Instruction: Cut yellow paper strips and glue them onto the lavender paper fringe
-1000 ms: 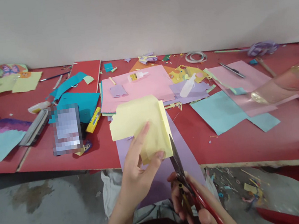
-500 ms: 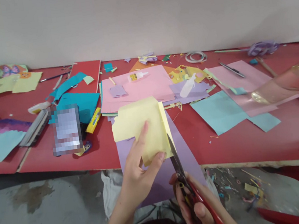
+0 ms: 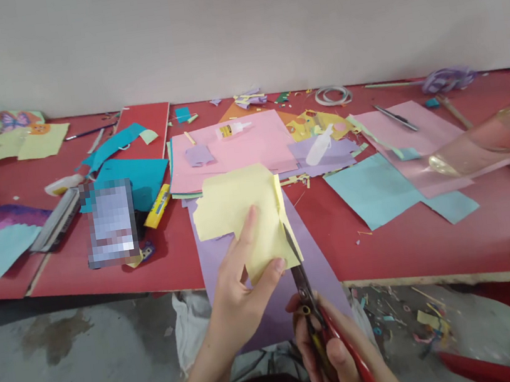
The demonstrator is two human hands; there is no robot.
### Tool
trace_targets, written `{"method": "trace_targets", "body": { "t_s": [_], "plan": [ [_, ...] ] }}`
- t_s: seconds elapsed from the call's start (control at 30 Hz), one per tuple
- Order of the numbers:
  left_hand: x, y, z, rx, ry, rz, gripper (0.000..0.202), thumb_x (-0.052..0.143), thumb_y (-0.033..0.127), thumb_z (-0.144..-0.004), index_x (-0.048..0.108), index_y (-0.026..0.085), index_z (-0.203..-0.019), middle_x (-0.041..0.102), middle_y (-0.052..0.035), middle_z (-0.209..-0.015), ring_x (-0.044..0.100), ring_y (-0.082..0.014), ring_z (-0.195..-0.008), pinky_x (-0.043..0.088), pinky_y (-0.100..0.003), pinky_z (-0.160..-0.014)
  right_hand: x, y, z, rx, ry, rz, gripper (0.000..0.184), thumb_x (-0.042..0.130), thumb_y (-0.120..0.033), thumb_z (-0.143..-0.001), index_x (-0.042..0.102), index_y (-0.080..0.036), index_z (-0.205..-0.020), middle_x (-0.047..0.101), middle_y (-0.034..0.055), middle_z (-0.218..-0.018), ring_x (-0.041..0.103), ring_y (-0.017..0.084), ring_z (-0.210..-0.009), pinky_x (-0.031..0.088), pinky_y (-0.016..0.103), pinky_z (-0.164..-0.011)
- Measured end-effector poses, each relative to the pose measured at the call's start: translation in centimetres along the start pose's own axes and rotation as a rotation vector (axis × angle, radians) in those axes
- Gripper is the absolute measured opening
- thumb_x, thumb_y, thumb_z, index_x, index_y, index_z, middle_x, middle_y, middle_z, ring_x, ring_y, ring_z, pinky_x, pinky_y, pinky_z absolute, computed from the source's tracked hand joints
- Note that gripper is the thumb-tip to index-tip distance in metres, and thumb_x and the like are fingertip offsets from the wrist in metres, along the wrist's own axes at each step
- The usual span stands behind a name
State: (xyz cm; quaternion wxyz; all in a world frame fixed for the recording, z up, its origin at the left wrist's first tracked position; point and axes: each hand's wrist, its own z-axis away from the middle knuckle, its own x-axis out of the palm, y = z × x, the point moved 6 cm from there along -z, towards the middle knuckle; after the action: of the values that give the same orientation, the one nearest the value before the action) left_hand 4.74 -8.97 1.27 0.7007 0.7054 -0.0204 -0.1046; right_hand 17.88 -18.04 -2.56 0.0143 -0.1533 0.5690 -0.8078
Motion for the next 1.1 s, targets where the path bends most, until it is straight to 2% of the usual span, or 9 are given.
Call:
{"method": "trace_targets", "body": {
  "t_s": [0.2,0.37,0.53,0.67,0.77,0.93,1.1],
  "plan": [
    [0.2,-0.1,0.0,-0.006,0.005,0.028,0.072,0.067,0.031,-0.095,0.032,0.037,-0.158,0.03,-0.0009,-0.167,0.039,-0.0268,-0.151,0.043,-0.037,-0.12,0.1,0.9,0.0,0.039,0.05,-0.051,0.077,0.045,-0.09,-0.08,0.043,-0.023,-0.118,0.054,-0.0051,-0.065,0.047,0.006,-0.039,0.033,0.014,-0.034],
    [0.1,0.0,0.0,-0.001,0.015,0.004,0.072,0.067,0.031,-0.095,0.034,0.037,-0.158,0.027,0.0012,-0.168,0.023,-0.0276,-0.156,0.039,-0.039,-0.124,0.0,1.3,-0.2,0.081,0.055,-0.055,0.077,0.049,-0.09,-0.078,0.044,-0.022,-0.115,0.055,-0.0057,-0.062,0.047,0.006,-0.036,0.032,0.014,-0.034],
    [0.0,-0.1,0.0,-0.001,0.016,0.011,0.074,0.069,0.031,-0.094,0.033,0.04,-0.157,0.027,0.0012,-0.168,0.033,-0.0292,-0.153,0.039,-0.043,-0.124,-0.5,1.4,-0.3,0.179,0.065,-0.048,0.074,0.056,-0.085,-0.079,0.046,-0.021,-0.113,0.052,-0.0088,-0.057,0.047,0.006,-0.033,0.032,0.013,-0.033],
    [0.0,-0.3,0.0,-0.013,-0.012,0.021,0.074,0.068,0.032,-0.094,0.032,0.039,-0.158,0.029,0.0001,-0.167,0.043,-0.0307,-0.148,0.042,-0.046,-0.122,-0.8,0.8,-0.2,0.143,0.069,0.012,0.074,0.054,-0.087,-0.079,0.048,-0.021,-0.113,0.054,-0.0071,-0.06,0.049,0.007,-0.035,0.035,0.014,-0.033],
    [0.1,-0.2,0.0,-0.022,-0.025,0.039,0.073,0.069,0.032,-0.093,0.034,0.04,-0.157,0.034,0.0008,-0.166,0.04,-0.0295,-0.15,0.042,-0.043,-0.121,-0.6,0.5,-0.2,0.073,0.071,0.015,0.075,0.052,-0.088,-0.079,0.049,-0.021,-0.113,0.056,-0.0047,-0.063,0.05,0.007,-0.038,0.035,0.015,-0.034],
    [0.8,-0.1,0.1,-0.043,-0.036,0.06,0.068,0.066,0.034,-0.095,0.038,0.035,-0.156,0.039,-0.0024,-0.164,0.041,-0.0281,-0.15,0.052,-0.035,-0.113,-0.2,0.2,-0.6,0.029,0.073,-0.039,0.079,0.049,-0.091,-0.077,0.05,-0.021,-0.114,0.056,-0.0038,-0.062,0.048,0.006,-0.038,0.033,0.015,-0.035],
    [0.9,-0.1,0.1,-0.048,-0.035,0.024,0.066,0.066,0.035,-0.095,0.04,0.035,-0.156,0.044,-0.0031,-0.161,0.045,-0.0286,-0.147,0.051,-0.038,-0.113,-0.3,0.7,-1.1,0.095,0.079,-0.011,0.077,0.047,-0.089,-0.081,0.051,-0.019,-0.113,0.056,-0.0049,-0.053,0.046,0.008,-0.035,0.035,0.016,-0.034]
  ]
}}
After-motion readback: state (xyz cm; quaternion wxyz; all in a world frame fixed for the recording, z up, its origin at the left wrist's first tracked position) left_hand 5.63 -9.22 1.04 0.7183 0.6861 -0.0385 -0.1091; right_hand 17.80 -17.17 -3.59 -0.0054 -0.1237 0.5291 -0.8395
